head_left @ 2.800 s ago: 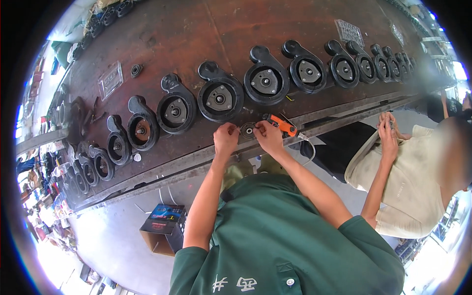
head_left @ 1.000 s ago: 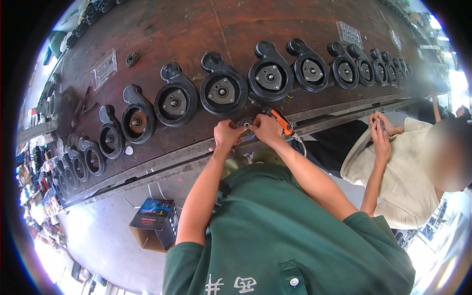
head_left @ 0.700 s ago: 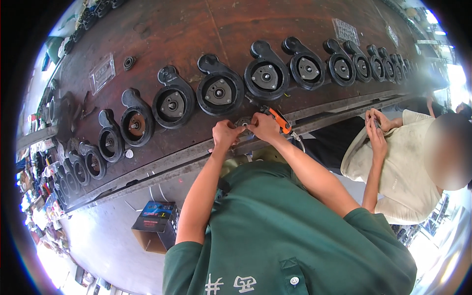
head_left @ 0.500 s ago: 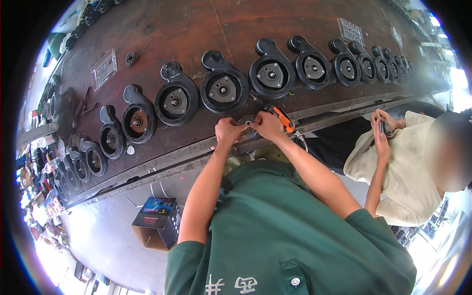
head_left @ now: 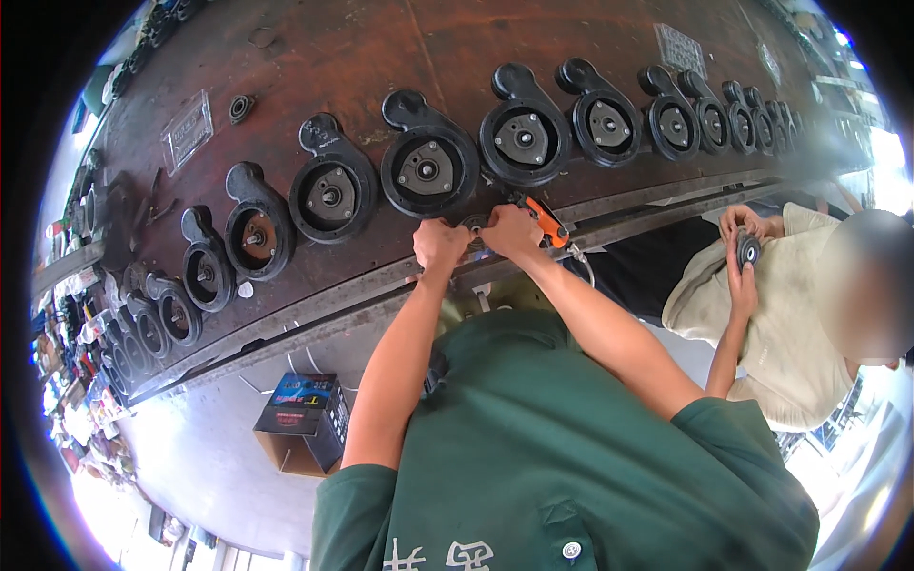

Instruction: The person assembles metal pump housings by inserting circular bearings and small washers, then secures them using a pneumatic screwdriver at a workbench.

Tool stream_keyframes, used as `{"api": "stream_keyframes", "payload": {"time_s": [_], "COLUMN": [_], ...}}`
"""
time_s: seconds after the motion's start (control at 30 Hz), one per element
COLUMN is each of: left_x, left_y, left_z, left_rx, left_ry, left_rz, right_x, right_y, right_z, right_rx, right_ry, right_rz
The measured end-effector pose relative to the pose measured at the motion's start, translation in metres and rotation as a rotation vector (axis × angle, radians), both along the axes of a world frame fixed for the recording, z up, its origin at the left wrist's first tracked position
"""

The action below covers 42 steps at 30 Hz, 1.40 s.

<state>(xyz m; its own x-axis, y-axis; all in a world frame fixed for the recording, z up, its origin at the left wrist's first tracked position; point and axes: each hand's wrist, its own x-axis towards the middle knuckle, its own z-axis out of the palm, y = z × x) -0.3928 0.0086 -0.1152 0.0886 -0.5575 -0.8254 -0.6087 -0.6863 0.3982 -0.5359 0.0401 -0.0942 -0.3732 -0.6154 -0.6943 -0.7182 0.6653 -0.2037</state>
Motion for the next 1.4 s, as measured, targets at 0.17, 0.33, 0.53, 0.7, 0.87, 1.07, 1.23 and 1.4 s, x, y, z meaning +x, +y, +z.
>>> {"api": "stream_keyframes", "payload": {"time_s": [0.17,0.33,0.53,0.7,0.87,1.07,1.23,1.4], "left_x": [0.016,0.077,0.148,0.158,0.154,0.083,0.068,0.079], "left_y": [0.008,0.047,0.094,0.107,0.112,0.081,0.072,0.075], "left_z": [0.004,0.000,-0.008,-0.003,0.022,0.181,0.265,0.280], "left_rx": [-0.074,-0.408,-0.284,-0.269,-0.260,-0.227,-0.327,-0.358], "left_ry": [0.267,0.390,0.393,0.363,0.397,1.013,1.406,1.477], "left_rz": [0.017,0.138,0.356,0.376,0.374,0.265,0.444,0.505], "right_x": [-0.014,-0.013,0.001,-0.013,-0.038,-0.012,0.016,0.029], "right_y": [0.013,0.053,0.047,0.049,0.074,0.057,0.041,0.036], "right_z": [-0.003,0.007,0.004,0.015,0.099,0.252,0.308,0.323], "right_rx": [-0.147,-0.474,-0.507,-0.580,-0.750,-0.975,-1.226,-1.425], "right_ry": [-0.136,-0.139,0.084,0.030,0.118,-0.034,-0.202,-0.338], "right_rz": [0.048,0.135,0.502,0.581,0.367,0.436,0.556,0.591]}}
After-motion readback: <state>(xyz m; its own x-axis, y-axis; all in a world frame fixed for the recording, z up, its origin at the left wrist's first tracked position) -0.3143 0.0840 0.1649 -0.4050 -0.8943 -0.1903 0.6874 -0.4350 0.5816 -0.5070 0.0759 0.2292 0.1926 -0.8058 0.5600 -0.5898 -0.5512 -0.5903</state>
